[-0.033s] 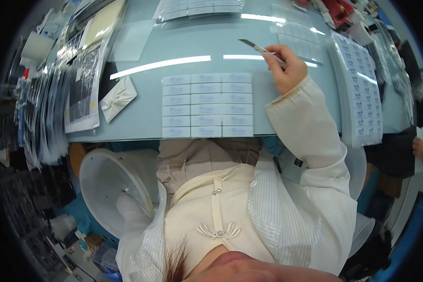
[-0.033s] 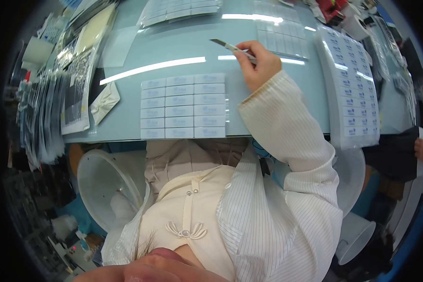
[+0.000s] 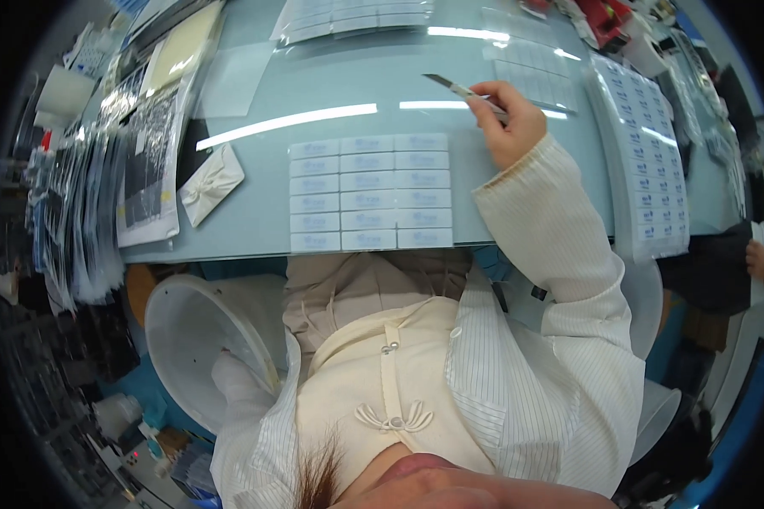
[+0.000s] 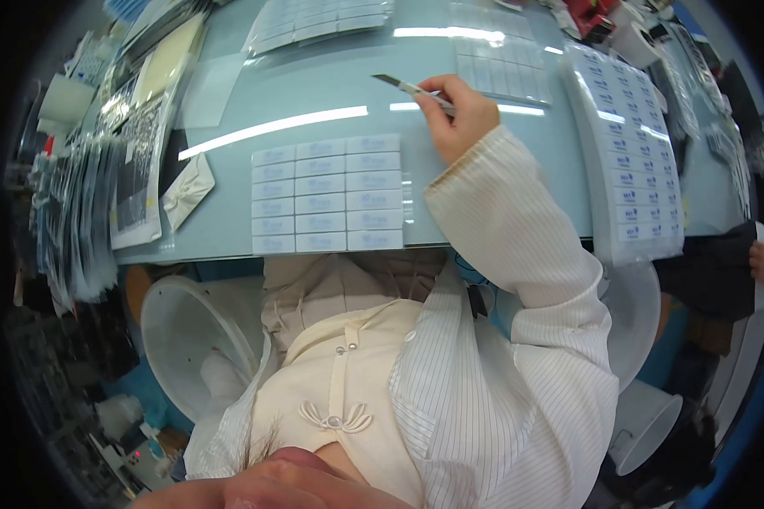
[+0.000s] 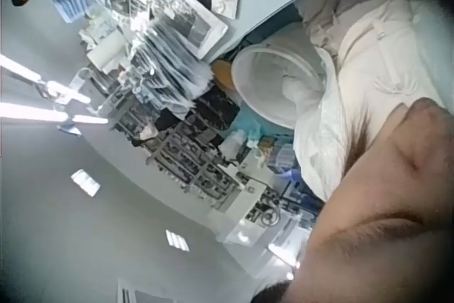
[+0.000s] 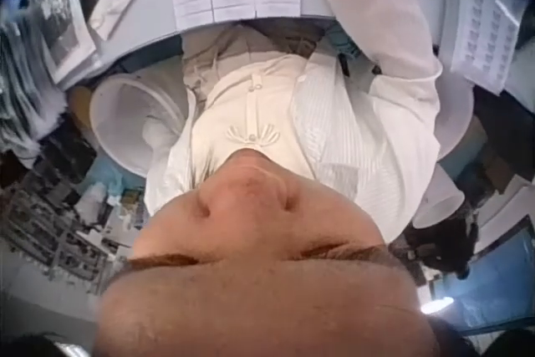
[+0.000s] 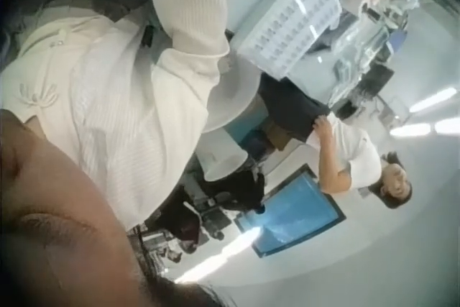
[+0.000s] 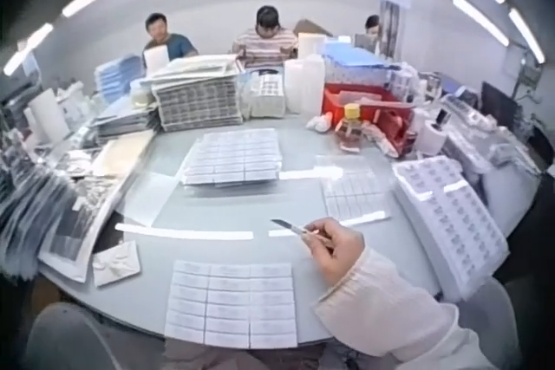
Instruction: Organizing and labeling small packets at a workstation using a utility knife for precision.
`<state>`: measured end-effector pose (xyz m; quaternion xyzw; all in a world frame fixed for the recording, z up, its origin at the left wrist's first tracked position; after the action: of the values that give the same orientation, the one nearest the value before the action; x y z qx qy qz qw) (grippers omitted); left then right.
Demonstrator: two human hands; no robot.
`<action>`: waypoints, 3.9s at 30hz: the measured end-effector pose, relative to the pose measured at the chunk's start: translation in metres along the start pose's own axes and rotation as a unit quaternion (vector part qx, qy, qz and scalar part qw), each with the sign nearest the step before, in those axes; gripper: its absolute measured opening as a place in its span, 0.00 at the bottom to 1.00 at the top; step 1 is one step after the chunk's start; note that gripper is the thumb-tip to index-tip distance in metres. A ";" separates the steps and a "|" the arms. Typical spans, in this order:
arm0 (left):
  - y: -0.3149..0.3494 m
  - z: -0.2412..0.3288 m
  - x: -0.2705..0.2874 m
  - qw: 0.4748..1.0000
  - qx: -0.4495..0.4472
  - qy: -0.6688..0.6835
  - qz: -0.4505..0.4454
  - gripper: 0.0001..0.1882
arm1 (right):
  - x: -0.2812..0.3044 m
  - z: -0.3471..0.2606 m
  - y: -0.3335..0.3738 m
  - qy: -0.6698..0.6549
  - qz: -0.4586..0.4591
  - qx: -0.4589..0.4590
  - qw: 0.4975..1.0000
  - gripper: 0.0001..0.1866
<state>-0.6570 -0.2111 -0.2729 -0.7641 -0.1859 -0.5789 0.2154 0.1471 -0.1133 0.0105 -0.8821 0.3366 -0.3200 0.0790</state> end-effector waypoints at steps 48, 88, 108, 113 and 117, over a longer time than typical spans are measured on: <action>0.209 0.411 0.336 0.475 -0.214 0.611 -0.596 0.28 | -0.021 -0.011 0.015 0.055 -0.179 0.031 0.982 0.11; 0.058 0.457 0.416 0.630 -0.648 0.407 -0.131 0.64 | 0.004 0.024 -0.007 -0.025 -0.082 -0.157 0.984 0.09; -0.015 0.478 0.427 0.562 -0.456 0.646 -0.242 0.21 | 0.049 0.040 -0.031 -0.417 0.006 -0.265 0.869 0.06; -0.037 0.480 0.418 0.654 -0.425 0.578 -0.240 0.19 | 0.044 0.042 -0.028 -0.413 0.023 -0.315 0.854 0.06; -0.042 0.473 0.424 0.642 -0.416 0.596 -0.244 0.18 | 0.047 0.040 -0.029 -0.432 0.035 -0.307 0.847 0.06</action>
<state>-0.1880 0.0968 0.0293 -0.1895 0.0635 -0.9569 -0.2107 0.2141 -0.1242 0.0137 -0.8982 0.3800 0.2160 -0.0471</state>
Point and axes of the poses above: each hand's wrist, its own y-axis away from the middle knuckle, its own x-axis out of the back of the hand, z = x × y, the point moved 6 cm from there along -y, towards the middle knuckle, and after that the axes turned 12 degrees about z, right-handed, at the moved point
